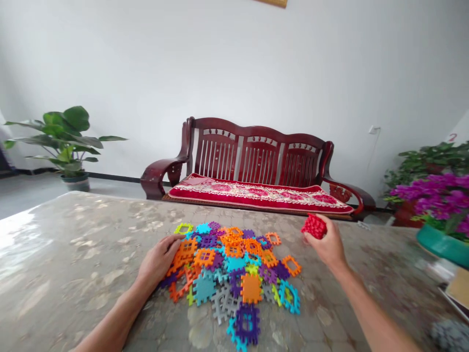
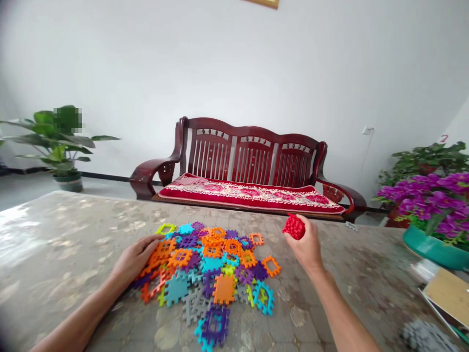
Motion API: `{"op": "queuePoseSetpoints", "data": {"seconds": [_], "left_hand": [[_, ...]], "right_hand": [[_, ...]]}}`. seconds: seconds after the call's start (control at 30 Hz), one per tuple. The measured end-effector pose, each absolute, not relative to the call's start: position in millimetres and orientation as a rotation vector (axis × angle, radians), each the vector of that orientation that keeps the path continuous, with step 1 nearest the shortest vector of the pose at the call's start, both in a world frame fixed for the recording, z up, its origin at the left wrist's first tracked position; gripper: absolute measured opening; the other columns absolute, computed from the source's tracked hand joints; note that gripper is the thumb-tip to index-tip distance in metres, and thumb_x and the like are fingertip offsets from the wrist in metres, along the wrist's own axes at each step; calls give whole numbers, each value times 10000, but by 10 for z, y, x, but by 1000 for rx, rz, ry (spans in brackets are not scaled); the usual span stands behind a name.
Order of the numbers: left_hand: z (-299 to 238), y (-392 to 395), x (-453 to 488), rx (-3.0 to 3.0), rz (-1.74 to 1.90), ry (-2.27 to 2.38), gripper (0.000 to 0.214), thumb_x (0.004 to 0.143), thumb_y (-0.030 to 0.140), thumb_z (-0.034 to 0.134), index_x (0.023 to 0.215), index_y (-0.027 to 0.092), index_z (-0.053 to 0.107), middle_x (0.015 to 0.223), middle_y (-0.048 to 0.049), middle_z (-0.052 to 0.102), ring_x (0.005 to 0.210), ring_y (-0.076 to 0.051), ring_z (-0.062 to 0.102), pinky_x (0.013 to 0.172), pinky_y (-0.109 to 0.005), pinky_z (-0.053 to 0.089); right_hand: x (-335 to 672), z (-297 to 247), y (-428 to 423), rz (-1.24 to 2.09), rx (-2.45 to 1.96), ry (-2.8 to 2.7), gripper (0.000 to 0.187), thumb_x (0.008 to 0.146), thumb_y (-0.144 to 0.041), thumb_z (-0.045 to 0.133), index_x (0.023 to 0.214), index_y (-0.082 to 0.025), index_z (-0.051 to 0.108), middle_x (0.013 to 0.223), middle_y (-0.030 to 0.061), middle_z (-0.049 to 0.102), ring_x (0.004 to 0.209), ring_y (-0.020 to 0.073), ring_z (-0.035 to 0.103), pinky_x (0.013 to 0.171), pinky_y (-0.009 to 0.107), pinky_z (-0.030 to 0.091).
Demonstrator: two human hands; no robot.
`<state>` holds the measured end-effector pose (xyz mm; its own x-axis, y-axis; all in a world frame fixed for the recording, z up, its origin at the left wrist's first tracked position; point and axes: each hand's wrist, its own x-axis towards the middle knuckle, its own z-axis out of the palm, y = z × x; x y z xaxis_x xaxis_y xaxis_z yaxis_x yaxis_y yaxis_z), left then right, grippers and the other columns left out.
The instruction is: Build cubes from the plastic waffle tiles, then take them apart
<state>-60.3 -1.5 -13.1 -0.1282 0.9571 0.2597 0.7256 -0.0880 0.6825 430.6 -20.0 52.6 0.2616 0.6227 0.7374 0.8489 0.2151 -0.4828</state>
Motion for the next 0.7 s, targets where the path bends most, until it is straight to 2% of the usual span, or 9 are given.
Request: {"op": "queuePoseSetpoints", "data": {"seconds": [0.13,0.23,0.47,0.7], "left_hand": [[-43,-90,-547,1850,1158,1862,404,847,447,412,1026,256,719,1139,-18,721,1067,-214,656,975,-308,474],[24,-150,-514,1860,1283,1817,377,854,426,419,1003,254,720,1129,-22,722,1077,-210,646,997,-327,465],[56,-223,-470,1893,1479,1582,395,897,413,398,1019,211,715,1129,-69,710,1106,-216,626,1027,-377,455],[145,-347,-399,2015,1442,1389,430,961,424,343,1131,223,683,1254,-79,647,1199,-215,567,1079,-400,410]], "right_hand": [[3591,693,-489,52,-1429,-1783,565,724,-310,630,1265,-237,487,1225,72,561,1122,246,542,1007,420,421],[3039,867,-616,215,-1397,-2092,618,726,-235,603,1329,-270,469,1284,54,552,1161,240,542,1017,401,422],[2158,1154,-552,107,-1359,-2665,830,758,-132,507,1519,-307,226,1378,72,506,1169,249,557,983,362,432],[2011,1215,-425,200,-1280,-2809,762,808,-168,505,1512,-316,255,1425,71,482,1209,251,546,1015,380,421]]}}
